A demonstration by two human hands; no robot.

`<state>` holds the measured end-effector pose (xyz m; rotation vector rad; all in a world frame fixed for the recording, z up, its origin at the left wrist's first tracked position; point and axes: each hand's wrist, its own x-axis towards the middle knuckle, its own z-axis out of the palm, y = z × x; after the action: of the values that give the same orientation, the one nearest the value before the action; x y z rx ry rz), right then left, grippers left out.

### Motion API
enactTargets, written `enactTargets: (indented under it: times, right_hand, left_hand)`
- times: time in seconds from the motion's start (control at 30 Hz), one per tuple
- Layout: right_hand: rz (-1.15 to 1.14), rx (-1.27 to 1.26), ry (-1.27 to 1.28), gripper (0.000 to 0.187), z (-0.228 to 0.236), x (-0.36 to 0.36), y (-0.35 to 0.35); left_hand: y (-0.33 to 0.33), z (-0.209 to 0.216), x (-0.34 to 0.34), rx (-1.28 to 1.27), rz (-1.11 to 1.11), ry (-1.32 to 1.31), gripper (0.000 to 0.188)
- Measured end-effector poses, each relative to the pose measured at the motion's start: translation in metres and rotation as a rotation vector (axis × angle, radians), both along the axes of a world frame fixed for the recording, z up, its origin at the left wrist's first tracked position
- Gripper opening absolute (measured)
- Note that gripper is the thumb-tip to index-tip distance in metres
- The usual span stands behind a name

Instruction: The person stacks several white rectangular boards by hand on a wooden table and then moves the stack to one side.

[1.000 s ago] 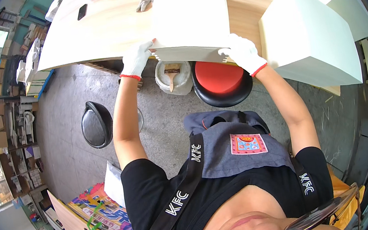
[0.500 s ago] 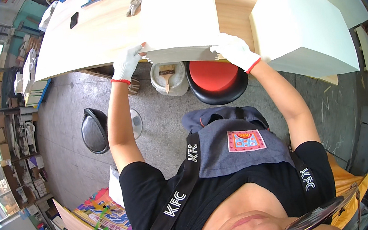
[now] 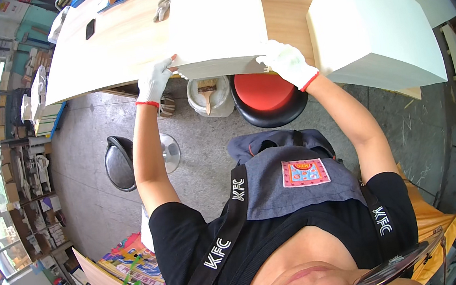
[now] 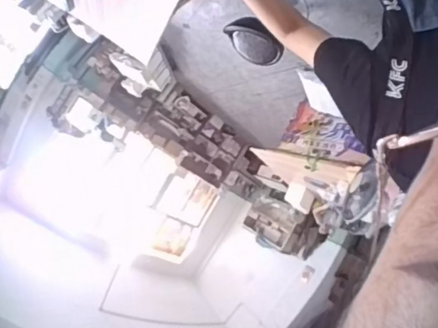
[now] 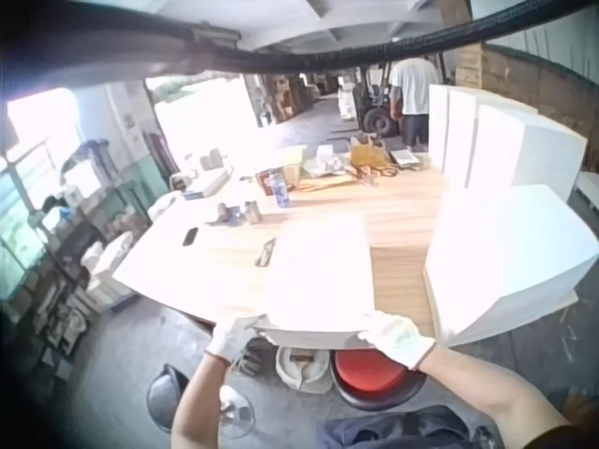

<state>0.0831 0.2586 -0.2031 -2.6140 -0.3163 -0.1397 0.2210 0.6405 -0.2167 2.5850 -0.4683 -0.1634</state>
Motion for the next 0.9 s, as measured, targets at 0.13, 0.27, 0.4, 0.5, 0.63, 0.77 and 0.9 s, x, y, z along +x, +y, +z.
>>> enactTargets:
  times: [0.13, 0.27, 0.4, 0.5, 0.63, 0.77, 0.9]
  right_hand:
    - [-0.001, -0.114, -0.245, 0.032, -0.023, -0.011, -0.002]
    - [0.025, -0.055, -0.388, 0.030, -0.047, -0.014, -0.006]
    - [-0.032, -0.096, -0.350, 0.035, -0.027, -0.023, 0.003]
    - [-0.058, -0.077, -0.222, 0.047, -0.004, -0.048, 0.005]
    - [0.095, 0.103, -0.197, 0.051, 0.023, -0.106, -0.025]
    - [0.113, 0.205, -0.432, 0.042, 0.087, -0.154, -0.098]
    - [-0.265, 0.257, -0.743, 0.029, 0.139, -0.198, -0.205]
  left_hand:
    - [-0.014, 0.018, -0.016, 0.122, 0.032, -0.080, 0.038]
    - [-0.027, 0.032, -0.029, 0.240, 0.063, -0.092, 0.041]
    - [-0.031, 0.038, -0.023, 0.281, 0.029, -0.045, 0.046]
    - [-0.027, 0.051, -0.012, 0.197, -0.124, 0.010, 0.056]
    - [-0.083, 0.099, -0.005, 0.397, -0.206, -0.410, 0.064]
    - [-0.202, 0.157, -0.038, 0.055, -0.457, -0.782, 0.049]
    - [-0.328, 0.199, -0.105, -0.091, -0.642, -0.746, 0.043]
